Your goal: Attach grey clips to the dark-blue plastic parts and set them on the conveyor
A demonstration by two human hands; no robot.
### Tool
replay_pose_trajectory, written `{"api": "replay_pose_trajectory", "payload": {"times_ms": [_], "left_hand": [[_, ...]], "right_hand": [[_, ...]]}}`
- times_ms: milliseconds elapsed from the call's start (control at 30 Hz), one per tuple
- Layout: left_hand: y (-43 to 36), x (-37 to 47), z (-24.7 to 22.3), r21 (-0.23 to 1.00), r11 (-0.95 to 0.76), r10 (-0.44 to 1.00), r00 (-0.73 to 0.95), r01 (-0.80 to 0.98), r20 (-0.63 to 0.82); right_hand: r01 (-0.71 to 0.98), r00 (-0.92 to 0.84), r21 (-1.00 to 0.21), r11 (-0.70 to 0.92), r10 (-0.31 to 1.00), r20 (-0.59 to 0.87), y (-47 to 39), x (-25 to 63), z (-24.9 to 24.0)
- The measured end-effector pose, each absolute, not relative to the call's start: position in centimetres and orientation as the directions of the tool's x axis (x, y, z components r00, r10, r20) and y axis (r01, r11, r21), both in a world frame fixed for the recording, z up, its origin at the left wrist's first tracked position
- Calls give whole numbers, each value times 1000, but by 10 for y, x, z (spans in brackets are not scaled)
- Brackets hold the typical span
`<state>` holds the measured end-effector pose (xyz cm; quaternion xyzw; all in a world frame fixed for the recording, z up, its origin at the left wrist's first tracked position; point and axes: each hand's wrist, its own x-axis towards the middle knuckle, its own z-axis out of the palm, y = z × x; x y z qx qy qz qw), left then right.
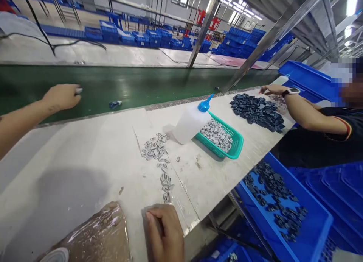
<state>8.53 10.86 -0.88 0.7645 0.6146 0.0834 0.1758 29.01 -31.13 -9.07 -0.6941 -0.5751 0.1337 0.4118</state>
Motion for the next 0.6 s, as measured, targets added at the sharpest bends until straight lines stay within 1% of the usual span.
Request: {"api": "replay_pose_trajectory", "payload": {"times_ms": [33, 100, 167, 200, 267, 333, 400, 467, 533, 600], "left_hand": [[109, 105, -16, 350, -235, 957, 278, 907, -79], [107, 142, -31, 346, -326, 926, 371, 880, -69], [102, 167, -43, 359, -361, 908, 412, 860, -74], [98, 174, -46, 366, -359, 907, 413, 859, -78], [92, 176, -48, 383, -335, 915, 394, 861, -84], [85, 165, -43, 420, -299, 929, 363, 857, -79], [78, 147, -33, 486, -255, 942, 328, 836, -69], [69, 125, -22, 588, -198, 957, 285, 784, -58], [56, 100, -11, 722, -123, 969, 240, 681, -61], [38, 72, -2, 840, -25, 976, 195, 543, -97]], "right_hand": [[734, 333, -679, -17, 881, 338, -314, 286, -96], [817, 369, -571, -77, 831, 417, -316, 281, -103], [845, 390, -516, -139, 820, 418, -316, 280, -105], [838, 397, -525, -149, 827, 399, -316, 280, -104], [801, 403, -585, -127, 837, 370, -317, 284, -99], [766, 369, -640, -54, 853, 369, -318, 291, -94], [764, 279, -644, 43, 878, 389, -316, 301, -89], [785, 159, -605, 134, 900, 406, -312, 312, -86], [798, 76, -571, 191, 908, 411, -307, 320, -85], [792, 32, -567, 227, 912, 410, -302, 325, -86]]}}
